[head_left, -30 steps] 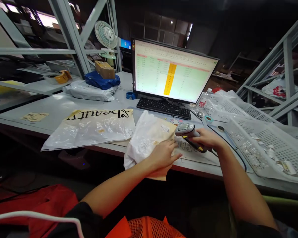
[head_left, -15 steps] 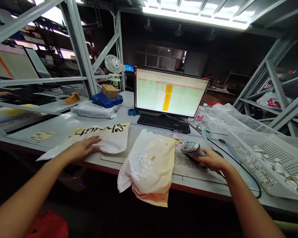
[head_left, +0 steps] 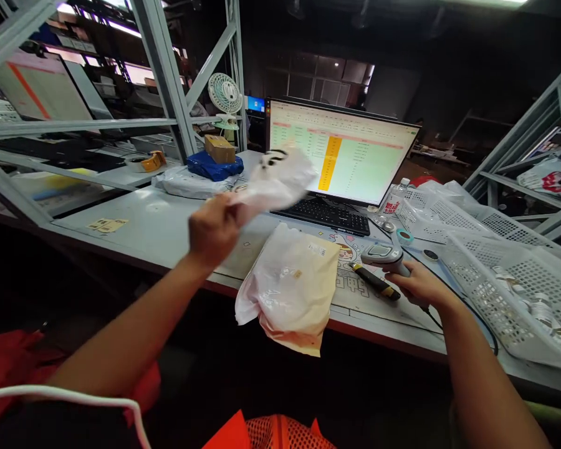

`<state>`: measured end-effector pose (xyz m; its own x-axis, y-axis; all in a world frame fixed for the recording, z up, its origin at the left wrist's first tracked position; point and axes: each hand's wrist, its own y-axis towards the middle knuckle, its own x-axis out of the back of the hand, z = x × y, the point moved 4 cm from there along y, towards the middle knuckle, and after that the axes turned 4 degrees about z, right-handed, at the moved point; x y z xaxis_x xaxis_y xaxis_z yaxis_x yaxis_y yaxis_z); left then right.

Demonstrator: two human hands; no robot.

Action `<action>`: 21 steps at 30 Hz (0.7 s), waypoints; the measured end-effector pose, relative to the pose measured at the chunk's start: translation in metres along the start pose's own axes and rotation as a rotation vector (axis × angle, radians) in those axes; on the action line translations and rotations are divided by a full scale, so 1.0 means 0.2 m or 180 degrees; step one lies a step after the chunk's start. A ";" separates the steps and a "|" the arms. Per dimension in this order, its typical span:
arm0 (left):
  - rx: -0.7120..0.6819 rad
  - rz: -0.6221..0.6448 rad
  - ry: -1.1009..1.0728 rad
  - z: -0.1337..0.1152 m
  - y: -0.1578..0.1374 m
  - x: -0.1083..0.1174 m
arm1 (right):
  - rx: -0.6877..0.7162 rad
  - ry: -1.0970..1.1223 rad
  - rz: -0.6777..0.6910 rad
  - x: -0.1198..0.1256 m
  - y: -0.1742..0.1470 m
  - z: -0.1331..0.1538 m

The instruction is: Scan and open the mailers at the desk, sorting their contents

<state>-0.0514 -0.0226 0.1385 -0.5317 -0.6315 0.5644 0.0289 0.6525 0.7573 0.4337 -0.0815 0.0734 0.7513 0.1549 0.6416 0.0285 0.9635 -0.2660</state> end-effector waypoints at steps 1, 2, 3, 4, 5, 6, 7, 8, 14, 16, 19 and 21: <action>-0.0434 0.0323 -0.0218 -0.11 -0.05 -0.07 | -0.0039 -0.0037 -0.0083 0.02 -0.01 -0.01; -0.0901 0.0767 -0.0425 -0.21 -0.11 -0.14 | -0.0063 -0.0083 -0.0162 0.04 -0.03 -0.02; -0.1306 0.1284 -0.0563 -0.28 -0.18 -0.23 | -0.0068 -0.0128 -0.0230 0.05 -0.04 -0.04; -0.1623 0.1781 -0.0654 -0.33 -0.26 -0.31 | -0.0064 -0.0176 -0.0286 0.07 -0.06 -0.06; -0.1858 0.2196 -0.0715 -0.36 -0.34 -0.38 | -0.0057 -0.0223 -0.0336 0.09 -0.07 -0.07; -0.1984 0.2488 -0.0739 -0.36 -0.41 -0.44 | -0.0057 -0.0252 -0.0375 0.10 -0.09 -0.09; -0.1994 0.2616 -0.0737 -0.36 -0.45 -0.48 | -0.0074 -0.0246 -0.0396 0.12 -0.10 -0.11; -0.1943 0.2644 -0.0727 -0.34 -0.48 -0.52 | -0.0111 -0.0207 -0.0401 0.13 -0.11 -0.13; -0.1954 0.2485 -0.0520 -0.33 -0.41 -0.55 | -0.0138 -0.0286 -0.0584 0.16 -0.17 -0.08; -0.2106 0.2289 -0.0512 -0.37 -0.33 -0.54 | -0.0141 -0.0351 -0.0737 0.18 -0.18 -0.05; -0.2043 0.1560 -0.0524 -0.45 -0.13 -0.49 | -0.0196 -0.0270 -0.1044 0.22 -0.21 -0.04; -0.1893 0.1057 -0.0498 -0.51 0.03 -0.42 | -0.0195 -0.0037 -0.1240 0.26 -0.23 -0.07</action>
<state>0.0802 -0.0089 0.1304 -0.5288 -0.3414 0.7771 0.6458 0.4322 0.6294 0.4804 -0.1200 0.1090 0.6690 -0.2170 0.7109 0.3495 0.9359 -0.0433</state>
